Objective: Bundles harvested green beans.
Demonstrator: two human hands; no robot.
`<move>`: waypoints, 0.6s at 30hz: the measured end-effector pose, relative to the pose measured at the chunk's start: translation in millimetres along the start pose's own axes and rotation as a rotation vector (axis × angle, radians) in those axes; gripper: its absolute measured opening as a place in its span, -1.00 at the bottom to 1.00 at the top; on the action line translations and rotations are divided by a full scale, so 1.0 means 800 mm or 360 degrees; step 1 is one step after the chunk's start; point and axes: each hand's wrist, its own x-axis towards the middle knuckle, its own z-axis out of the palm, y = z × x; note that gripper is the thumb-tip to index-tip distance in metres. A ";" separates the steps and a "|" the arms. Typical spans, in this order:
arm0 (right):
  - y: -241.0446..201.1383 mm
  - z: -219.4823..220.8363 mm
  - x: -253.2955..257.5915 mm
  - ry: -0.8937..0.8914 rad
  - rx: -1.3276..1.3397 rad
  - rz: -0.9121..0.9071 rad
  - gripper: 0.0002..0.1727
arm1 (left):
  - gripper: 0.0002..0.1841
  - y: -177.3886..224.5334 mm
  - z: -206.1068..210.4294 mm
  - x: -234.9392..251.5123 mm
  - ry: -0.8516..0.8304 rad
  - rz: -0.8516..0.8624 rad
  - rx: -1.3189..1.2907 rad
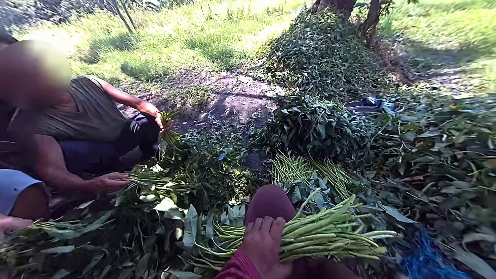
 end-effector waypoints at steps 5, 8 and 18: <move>-0.006 -0.017 0.021 0.0437 0.1281 -0.0477 -0.45 | -0.06 -0.005 -0.012 0.002 -0.0010 -0.0204 -0.0443; -0.052 -0.008 0.032 0.0691 0.1841 -0.0743 -0.34 | -0.01 -0.004 -0.034 0.008 -0.0260 -0.0394 -0.0699; -0.099 -0.025 0.089 0.0498 0.2194 -0.1055 0.00 | 0.31 0.013 -0.065 0.030 -0.0567 -0.0728 -0.1036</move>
